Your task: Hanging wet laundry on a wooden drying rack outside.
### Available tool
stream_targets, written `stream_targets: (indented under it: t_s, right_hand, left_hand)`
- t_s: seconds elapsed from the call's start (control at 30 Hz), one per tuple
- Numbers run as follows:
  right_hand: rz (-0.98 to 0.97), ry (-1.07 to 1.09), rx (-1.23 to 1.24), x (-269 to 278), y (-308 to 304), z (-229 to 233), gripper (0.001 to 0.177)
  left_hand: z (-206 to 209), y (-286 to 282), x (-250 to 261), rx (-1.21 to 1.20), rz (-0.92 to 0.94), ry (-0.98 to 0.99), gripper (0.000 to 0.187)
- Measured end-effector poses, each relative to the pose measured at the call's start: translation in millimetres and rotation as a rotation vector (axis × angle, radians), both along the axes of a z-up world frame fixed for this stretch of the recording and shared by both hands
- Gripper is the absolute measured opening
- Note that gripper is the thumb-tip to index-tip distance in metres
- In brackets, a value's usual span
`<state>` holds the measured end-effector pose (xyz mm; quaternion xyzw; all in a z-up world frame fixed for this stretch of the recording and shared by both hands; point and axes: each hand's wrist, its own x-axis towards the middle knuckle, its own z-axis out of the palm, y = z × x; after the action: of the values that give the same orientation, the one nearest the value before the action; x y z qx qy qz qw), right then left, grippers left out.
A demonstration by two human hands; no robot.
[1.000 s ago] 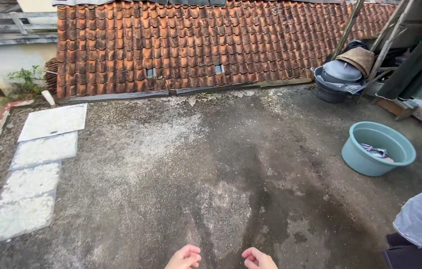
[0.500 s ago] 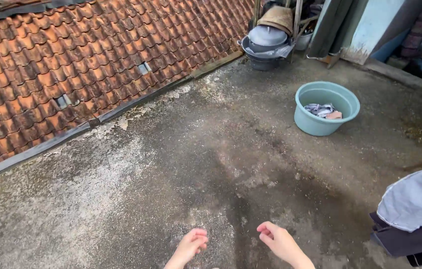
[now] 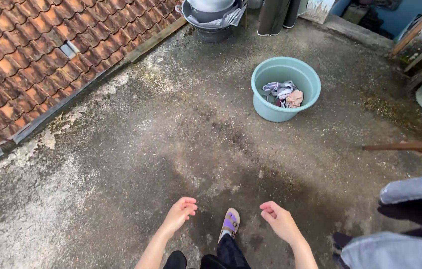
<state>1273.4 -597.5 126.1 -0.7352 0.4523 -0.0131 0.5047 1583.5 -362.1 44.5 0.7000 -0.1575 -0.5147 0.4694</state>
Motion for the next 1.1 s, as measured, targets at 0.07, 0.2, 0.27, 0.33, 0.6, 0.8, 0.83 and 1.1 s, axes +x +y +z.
stream_targets:
  t_s: [0.07, 0.2, 0.27, 0.33, 0.6, 0.8, 0.83, 1.1]
  right_hand:
    - [-0.005, -0.018, -0.005, 41, -55, 10, 0.024]
    - [0.005, -0.099, -0.017, 73, -142, 23, 0.025]
    - [0.001, -0.076, 0.014, 92, -184, 35, 0.025]
    - [0.014, -0.053, 0.046, 109, -226, 32, 0.024]
    - [-0.157, 0.084, 0.077, 143, -420, -22, 0.027]
    - [-0.299, 0.13, 0.204, 142, -551, -94, 0.027]
    - [-0.297, 0.137, 0.222, 141, -569, -105, 0.027]
    - [-0.411, 0.162, 0.315, 151, -732, -255, 0.03]
  left_hand:
    - [-1, -55, 30, 0.009, -0.042, -0.003, 0.033]
    - [27, -156, 46, -0.025, -0.107, -0.015, 0.033]
    - [26, -210, 62, -0.016, -0.095, 0.032, 0.033]
    - [21, -256, 75, -0.006, -0.064, 0.078, 0.033]
    - [-57, -476, 150, 0.072, -0.07, 0.157, 0.029]
    - [-84, -643, 183, -0.048, -0.363, -0.088, 0.031]
    - [-81, -667, 183, -0.03, -0.363, -0.081, 0.031]
    - [-122, -849, 163, 0.216, -0.405, -0.133, 0.033]
